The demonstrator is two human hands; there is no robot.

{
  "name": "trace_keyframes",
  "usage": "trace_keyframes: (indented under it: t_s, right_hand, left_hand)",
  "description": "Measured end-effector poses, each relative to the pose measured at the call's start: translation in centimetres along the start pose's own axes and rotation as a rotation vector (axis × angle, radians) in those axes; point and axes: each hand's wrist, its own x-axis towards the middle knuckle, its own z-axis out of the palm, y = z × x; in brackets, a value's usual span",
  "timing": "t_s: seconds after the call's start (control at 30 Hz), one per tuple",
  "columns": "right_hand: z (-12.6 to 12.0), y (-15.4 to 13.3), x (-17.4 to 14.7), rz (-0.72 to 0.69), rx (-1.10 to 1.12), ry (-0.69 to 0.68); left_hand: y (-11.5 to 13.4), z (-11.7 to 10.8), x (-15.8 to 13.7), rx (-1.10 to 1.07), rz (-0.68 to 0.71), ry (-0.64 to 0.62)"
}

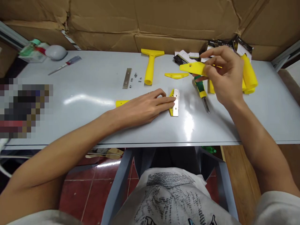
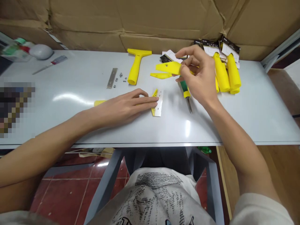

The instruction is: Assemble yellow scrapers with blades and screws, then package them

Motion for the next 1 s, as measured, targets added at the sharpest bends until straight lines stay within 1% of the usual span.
trace_keyframes:
  t_s: [0.07,0.1,0.17,0.27,0.47,0.53,0.6,0.7,0.77,0.87,1.0]
  right_hand:
    - [-0.9,-0.7,0.0,0.125,0.242,-0.006]
    - [-1.2,-1.0,-0.1,0.153,0.289,-0.042]
    - [-1.6,-1.2,-0.2,0.185,0.326,-0.111]
    - [-1.5,-1.2,-0.2,0.266,0.381,-0.174]
    - [0.2,-0.5,-1.0,0.469,0.419,-0.323]
    - [0.8,-0.3,-1.2,0.484,0.419,-0.334]
    - [1.0,-0.2,-1.3,0.46,0.418,-0.312]
    - [0.7,-0.4,-1.3,0.402,0.379,-0.275]
    - [0.5,-0.5,-1.2,0.388,0.365,-0.284]
    - [0.7,-0.3,-1.2,0.415,0.367,-0.275]
    - [1.6,0.2,-1.5,0.429,0.366,-0.229]
  left_hand:
    - [0.1,0.2,0.0,0.01,-0.035,-0.005]
    - [0.1,0.3,0.0,0.013,-0.053,-0.004]
    - [0.1,0.4,0.0,0.016,-0.08,0.009]
    - [0.1,0.7,0.2,0.012,-0.108,0.043]
    - [0.1,1.3,0.2,0.049,-0.109,0.123]
    - [0.1,1.3,0.2,0.079,-0.091,0.147]
    - [0.2,1.3,0.2,0.102,-0.07,0.161]
    - [0.3,1.3,0.3,0.118,-0.05,0.163]
    - [0.4,1.5,0.4,0.117,-0.051,0.168]
    - [0.3,2.2,0.3,0.067,-0.093,0.194]
    - [-0.1,2.9,0.1,-0.07,-0.155,0.279]
